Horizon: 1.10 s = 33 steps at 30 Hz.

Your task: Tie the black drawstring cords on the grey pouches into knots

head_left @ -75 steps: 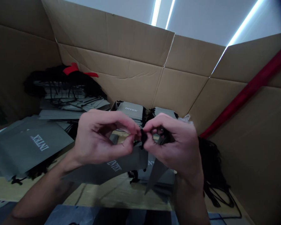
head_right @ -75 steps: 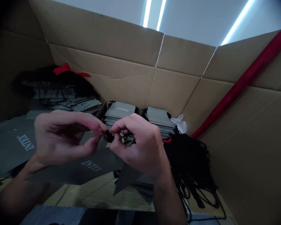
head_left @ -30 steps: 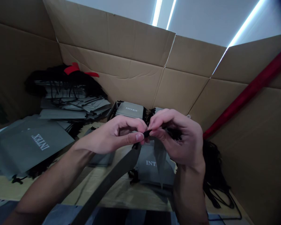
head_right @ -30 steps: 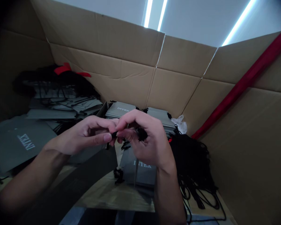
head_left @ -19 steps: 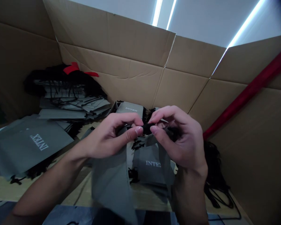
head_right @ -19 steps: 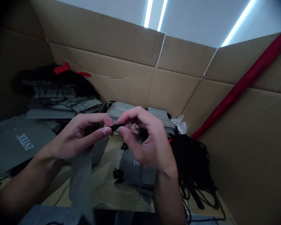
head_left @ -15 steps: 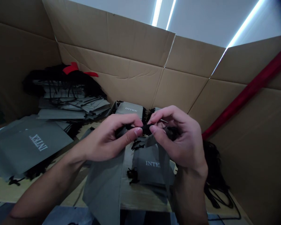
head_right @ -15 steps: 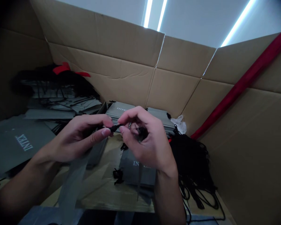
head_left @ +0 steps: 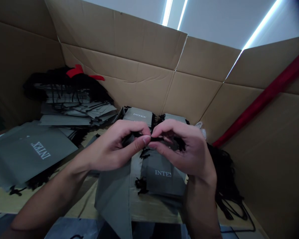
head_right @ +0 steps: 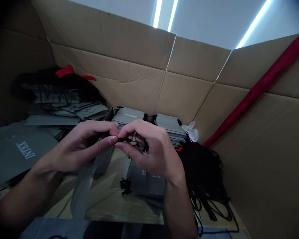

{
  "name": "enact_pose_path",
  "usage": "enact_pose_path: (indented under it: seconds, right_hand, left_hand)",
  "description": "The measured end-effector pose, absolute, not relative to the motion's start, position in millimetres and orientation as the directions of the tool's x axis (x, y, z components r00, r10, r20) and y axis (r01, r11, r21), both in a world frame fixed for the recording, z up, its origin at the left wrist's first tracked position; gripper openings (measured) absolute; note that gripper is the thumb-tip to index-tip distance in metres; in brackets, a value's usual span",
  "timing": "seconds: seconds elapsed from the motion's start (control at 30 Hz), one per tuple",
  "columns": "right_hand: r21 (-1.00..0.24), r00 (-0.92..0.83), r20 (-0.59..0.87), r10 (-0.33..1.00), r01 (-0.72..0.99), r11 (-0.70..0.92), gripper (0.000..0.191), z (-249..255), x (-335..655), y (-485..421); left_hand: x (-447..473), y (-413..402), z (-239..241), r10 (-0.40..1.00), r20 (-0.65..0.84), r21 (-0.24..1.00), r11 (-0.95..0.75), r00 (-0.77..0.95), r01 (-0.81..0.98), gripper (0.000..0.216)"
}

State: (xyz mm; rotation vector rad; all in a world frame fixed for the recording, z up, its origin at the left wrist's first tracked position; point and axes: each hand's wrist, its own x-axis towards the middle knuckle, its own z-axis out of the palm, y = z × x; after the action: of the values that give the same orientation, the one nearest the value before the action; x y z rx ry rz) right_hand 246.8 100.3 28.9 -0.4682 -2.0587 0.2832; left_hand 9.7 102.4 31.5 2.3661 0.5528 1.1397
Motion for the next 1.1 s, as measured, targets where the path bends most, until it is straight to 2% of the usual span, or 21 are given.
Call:
enact_pose_path:
  seconds: [0.17, 0.33, 0.47, 0.6, 0.73, 0.8, 0.93, 1.0, 1.07, 1.1]
  right_hand:
    - [-0.324, -0.451, 0.813, 0.367, 0.173, 0.93, 0.022, 28, 247, 100]
    - [-0.374, -0.378, 0.849, 0.369, 0.065, 0.925, 0.023, 24, 238, 100]
    - [-0.469, -0.3, 0.849, 0.435, -0.049, 0.882, 0.022, 20, 225, 101]
    - [-0.622, -0.316, 0.772, 0.552, -0.2, 0.757, 0.021, 16, 217, 102]
    - [-0.7, -0.34, 0.714, 0.613, -0.32, 0.638, 0.023, 15, 214, 102]
    - [-0.727, -0.358, 0.687, 0.632, -0.342, 0.596, 0.023, 18, 216, 102]
    - [-0.79, -0.418, 0.609, 0.674, -0.241, 0.564, 0.027, 31, 233, 101]
    - [-0.806, -0.388, 0.585, 0.712, -0.188, 0.561, 0.028, 36, 247, 100]
    - [-0.815, -0.332, 0.565, 0.756, -0.079, 0.574, 0.018, 39, 260, 100]
    - [-0.803, -0.312, 0.572, 0.759, -0.022, 0.596, 0.019, 40, 264, 101]
  left_hand:
    - [10, 101, 34, 0.503, 0.608, 0.561, -0.819, 0.614, 0.116, 0.03]
    - [12, 100, 29, 0.457, 0.647, 0.557, -0.83, 0.61, 0.031, 0.032]
    - [13, 98, 26, 0.441, 0.685, 0.569, -0.821, 0.579, -0.048, 0.033]
    - [15, 96, 24, 0.459, 0.689, 0.625, -0.768, 0.561, -0.138, 0.039]
    - [18, 93, 23, 0.495, 0.709, 0.654, -0.728, 0.502, -0.205, 0.047]
    - [16, 92, 24, 0.529, 0.686, 0.674, -0.72, 0.5, -0.164, 0.051]
    - [9, 92, 30, 0.612, 0.603, 0.675, -0.733, 0.511, 0.082, 0.046]
    - [6, 94, 32, 0.631, 0.611, 0.637, -0.75, 0.478, 0.176, 0.041]
    - [5, 97, 34, 0.631, 0.624, 0.61, -0.762, 0.461, 0.217, 0.038]
    - [4, 99, 34, 0.635, 0.621, 0.607, -0.761, 0.46, 0.231, 0.037]
